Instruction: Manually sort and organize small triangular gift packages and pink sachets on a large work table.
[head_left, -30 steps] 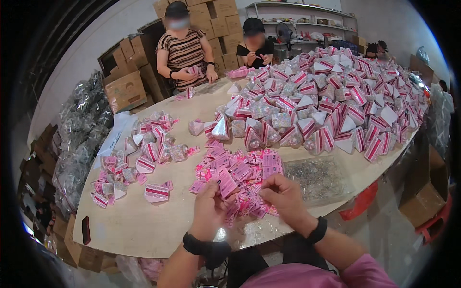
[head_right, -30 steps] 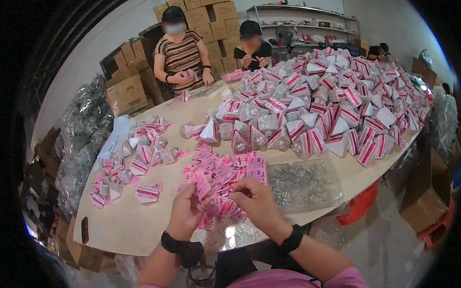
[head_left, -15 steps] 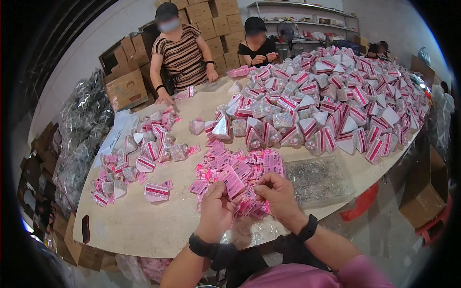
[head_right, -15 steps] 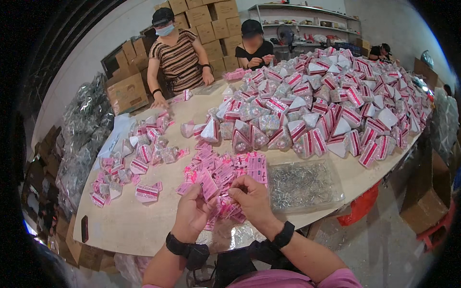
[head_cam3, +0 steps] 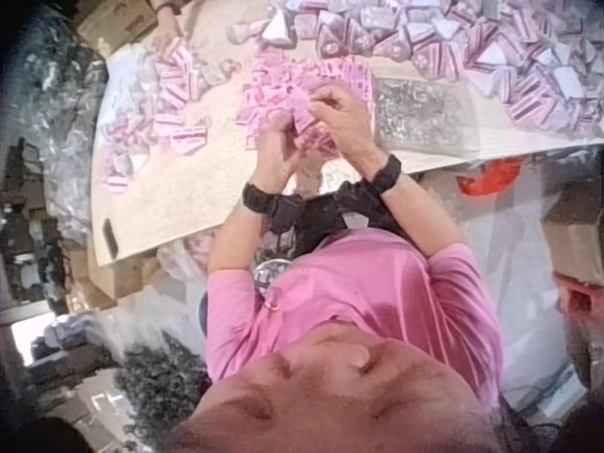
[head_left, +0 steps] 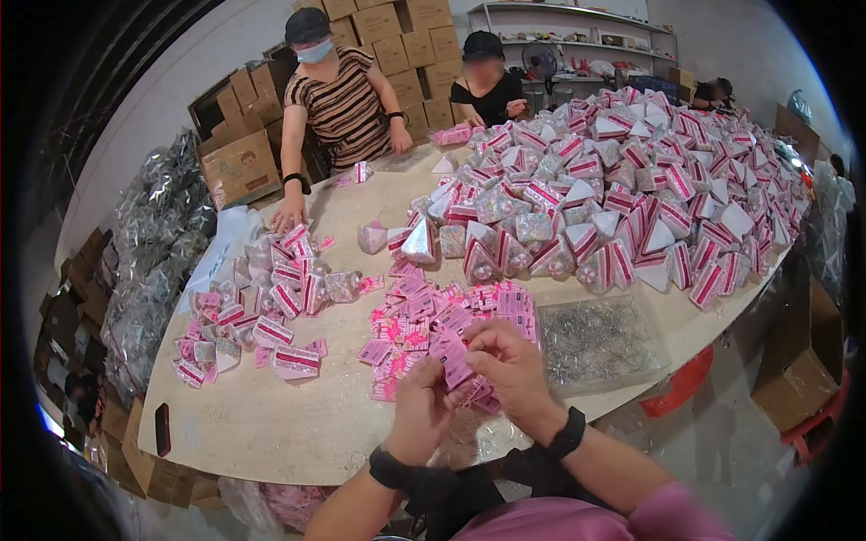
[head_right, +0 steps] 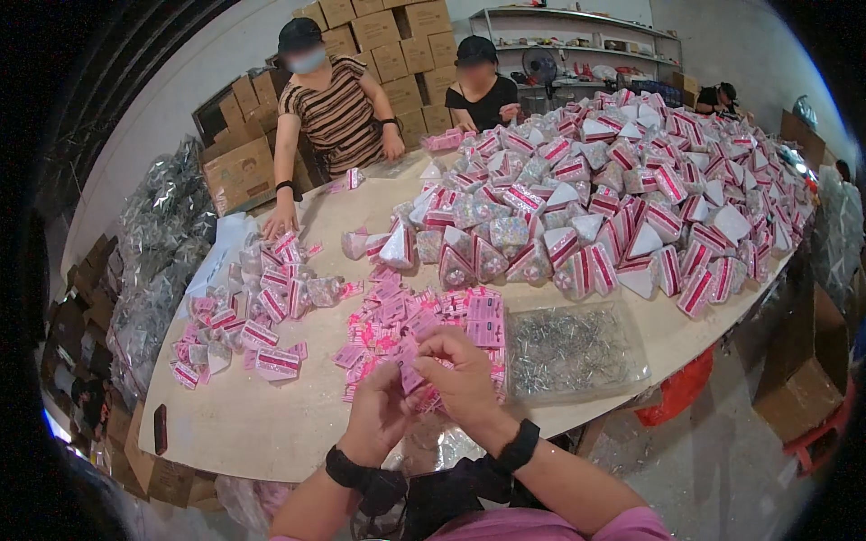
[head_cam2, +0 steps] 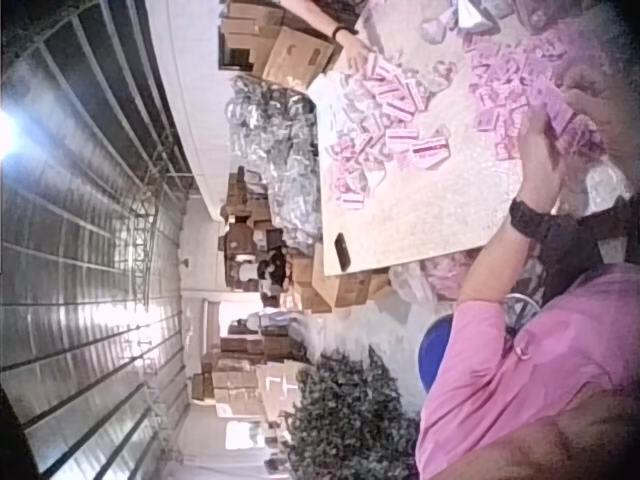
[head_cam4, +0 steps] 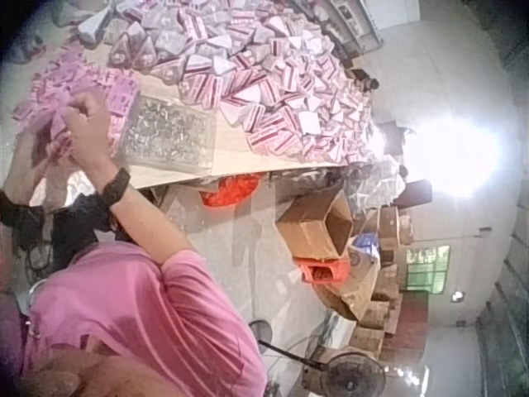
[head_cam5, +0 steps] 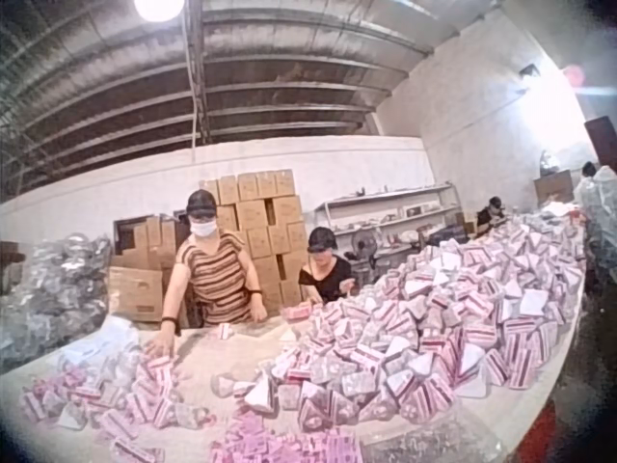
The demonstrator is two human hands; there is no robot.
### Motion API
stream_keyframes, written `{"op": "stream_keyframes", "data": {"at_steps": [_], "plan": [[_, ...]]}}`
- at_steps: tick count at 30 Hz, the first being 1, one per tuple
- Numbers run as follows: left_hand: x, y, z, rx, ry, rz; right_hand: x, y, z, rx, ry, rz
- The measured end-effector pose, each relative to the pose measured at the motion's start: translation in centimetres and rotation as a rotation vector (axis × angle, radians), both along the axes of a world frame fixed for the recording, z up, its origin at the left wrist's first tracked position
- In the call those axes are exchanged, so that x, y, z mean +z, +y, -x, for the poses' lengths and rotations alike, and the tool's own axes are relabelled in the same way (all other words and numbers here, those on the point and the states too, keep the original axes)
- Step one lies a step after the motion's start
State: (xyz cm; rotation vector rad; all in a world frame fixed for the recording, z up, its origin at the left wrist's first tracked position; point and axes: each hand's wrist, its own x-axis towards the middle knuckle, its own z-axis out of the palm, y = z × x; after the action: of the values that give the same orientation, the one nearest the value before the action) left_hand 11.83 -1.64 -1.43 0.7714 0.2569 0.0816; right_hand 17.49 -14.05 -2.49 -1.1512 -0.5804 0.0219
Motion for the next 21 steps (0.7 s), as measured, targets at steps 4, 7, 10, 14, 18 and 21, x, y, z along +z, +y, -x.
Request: {"op": "stream_keyframes", "data": {"at_steps": [4,7,10,14,18,21], "plan": [[-0.1,0.8,0.8,-0.071,0.123,-0.136,2.2,0.2,0.4,0.212,0.325,-0.184],[0.2,2.0,2.0,-0.062,0.143,-0.432,2.4,0.4,0.1,0.248,0.366,-0.266],[0.2,1.8,2.6,0.34,-0.059,-0.996,3.0,0.4,0.6,0.258,0.377,-0.226],[2.9,1.5,3.1,0.318,-0.383,-1.376,2.9,0.6,1.8,0.332,0.39,-0.142],[4.5,1.9,3.8,0.226,-0.522,-1.644,3.9,0.0,2.5,0.386,0.465,-0.105],[4.9,1.3,4.3,0.251,-0.594,-1.712,4.0,-0.3,2.7,0.393,0.439,-0.076]]}}
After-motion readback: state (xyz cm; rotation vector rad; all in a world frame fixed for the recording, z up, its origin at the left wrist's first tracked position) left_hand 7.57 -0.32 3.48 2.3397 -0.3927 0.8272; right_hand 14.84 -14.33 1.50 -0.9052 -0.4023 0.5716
